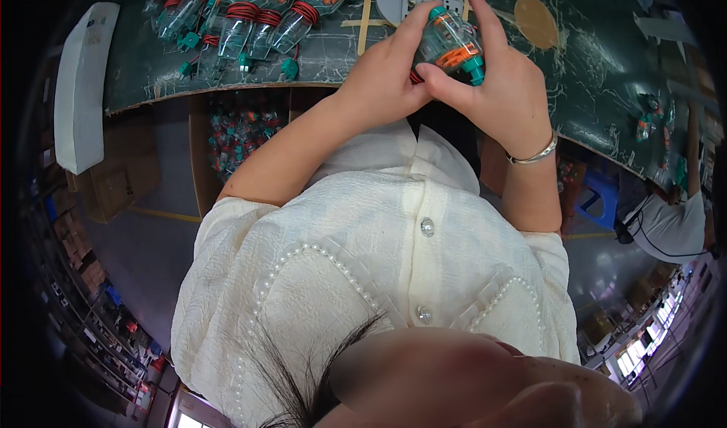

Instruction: Assembling small electronic components and plastic housings at a production workbench.

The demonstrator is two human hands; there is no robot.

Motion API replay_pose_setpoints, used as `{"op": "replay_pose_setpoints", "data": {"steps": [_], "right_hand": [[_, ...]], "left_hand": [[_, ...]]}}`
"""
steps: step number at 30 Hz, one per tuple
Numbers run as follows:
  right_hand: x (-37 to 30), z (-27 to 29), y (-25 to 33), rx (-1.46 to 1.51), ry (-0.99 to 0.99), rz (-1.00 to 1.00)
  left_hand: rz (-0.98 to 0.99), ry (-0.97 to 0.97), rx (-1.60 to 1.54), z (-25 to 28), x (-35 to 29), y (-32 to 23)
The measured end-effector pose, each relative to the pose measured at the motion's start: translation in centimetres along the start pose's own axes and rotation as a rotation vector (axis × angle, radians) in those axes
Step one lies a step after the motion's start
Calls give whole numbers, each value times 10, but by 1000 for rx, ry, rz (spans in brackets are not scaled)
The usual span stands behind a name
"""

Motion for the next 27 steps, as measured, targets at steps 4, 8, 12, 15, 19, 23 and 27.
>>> {"op": "replay_pose_setpoints", "data": {"steps": [4,8,12,15,19,23,27], "right_hand": [[8,12,7,-211,145,30],[16,12,8,-161,288,20],[5,30,11,144,-342,273],[-21,53,-3,229,-716,404],[-36,24,-23,276,-609,262],[-51,-8,-24,345,-566,104],[-56,-2,11,607,-365,261]], "left_hand": [[-1,66,5,-3,2,-2],[117,55,-135,-1,1,3],[59,3,-97,3,5,-8],[125,-10,-176,2,5,-3],[150,-61,-262,0,3,7],[182,-79,-222,0,4,6],[123,-111,-45,-3,8,-14]]}}
Point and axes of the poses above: each hand's wrist, its own x-axis towards the middle knuckle, its own z-axis out of the back of the hand, y = z × x, the point moved 8 cm from there along x, towards the middle knuckle, and after that the axes turned 9 degrees about -x, right-handed, at the moved point
